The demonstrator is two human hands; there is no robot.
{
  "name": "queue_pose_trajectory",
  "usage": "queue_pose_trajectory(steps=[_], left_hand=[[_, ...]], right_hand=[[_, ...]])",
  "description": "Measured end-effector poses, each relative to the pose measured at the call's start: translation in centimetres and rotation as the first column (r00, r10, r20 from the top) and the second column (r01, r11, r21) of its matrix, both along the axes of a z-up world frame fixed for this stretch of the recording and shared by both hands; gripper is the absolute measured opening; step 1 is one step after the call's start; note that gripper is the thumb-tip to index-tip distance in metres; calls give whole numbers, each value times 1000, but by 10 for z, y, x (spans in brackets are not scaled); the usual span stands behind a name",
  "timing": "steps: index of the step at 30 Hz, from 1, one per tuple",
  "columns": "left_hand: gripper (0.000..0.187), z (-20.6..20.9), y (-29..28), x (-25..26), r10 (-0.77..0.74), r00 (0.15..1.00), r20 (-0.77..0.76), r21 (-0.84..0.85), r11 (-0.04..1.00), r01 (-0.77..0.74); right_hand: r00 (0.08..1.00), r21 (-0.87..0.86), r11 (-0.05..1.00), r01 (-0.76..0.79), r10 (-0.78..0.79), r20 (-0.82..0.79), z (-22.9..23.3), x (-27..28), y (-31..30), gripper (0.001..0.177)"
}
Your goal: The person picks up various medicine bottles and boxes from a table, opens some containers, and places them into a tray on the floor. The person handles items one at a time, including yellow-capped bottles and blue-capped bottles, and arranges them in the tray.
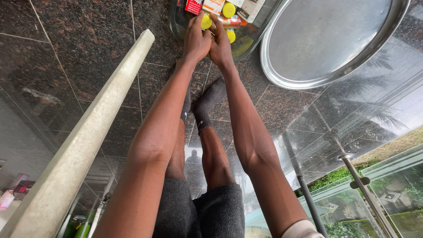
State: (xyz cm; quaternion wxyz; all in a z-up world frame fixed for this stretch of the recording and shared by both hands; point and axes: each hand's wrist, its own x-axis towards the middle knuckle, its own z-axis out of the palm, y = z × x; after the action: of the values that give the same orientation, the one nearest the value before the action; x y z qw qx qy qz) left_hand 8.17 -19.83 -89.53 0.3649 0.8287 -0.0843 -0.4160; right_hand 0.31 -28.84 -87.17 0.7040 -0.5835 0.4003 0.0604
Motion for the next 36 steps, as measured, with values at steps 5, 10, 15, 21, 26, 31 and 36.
queue_pose_trajectory(steps=[5, 10, 15, 21, 26, 31, 36], left_hand=[[63, -5, 6, -5, 2, 1000, 24, -34, 999, -1], [64, 2, 5, -6, 22, 996, -84, 6, 1000, -22], [69, 10, 6, -8, 13, 987, -160, -5, 1000, -14], [83, 37, 5, -12, 120, 955, -273, -22, 991, -131], [96, 91, 10, -10, 201, 858, -473, -110, 952, -284], [102, 156, 14, -7, 117, 783, -611, -195, 936, -292], [111, 233, 15, -4, -22, 743, -669, -265, 941, -211]], right_hand=[[999, -28, 999, 23, -22, 37, 8, -1, 4, 61], [997, 23, 999, 42, -44, 62, 9, -2, 6, 61], [999, 38, 999, 16, -17, 37, 8, -3, 3, 67], [996, 105, 991, 89, -89, 0, 30, -5, 4, 65], [978, 149, 967, 207, -203, -42, 67, -9, 6, 55], [967, 210, 944, 253, -242, -80, 126, -16, 7, 61], [972, 171, 957, 233, -223, -75, 205, -27, 1, 81]])
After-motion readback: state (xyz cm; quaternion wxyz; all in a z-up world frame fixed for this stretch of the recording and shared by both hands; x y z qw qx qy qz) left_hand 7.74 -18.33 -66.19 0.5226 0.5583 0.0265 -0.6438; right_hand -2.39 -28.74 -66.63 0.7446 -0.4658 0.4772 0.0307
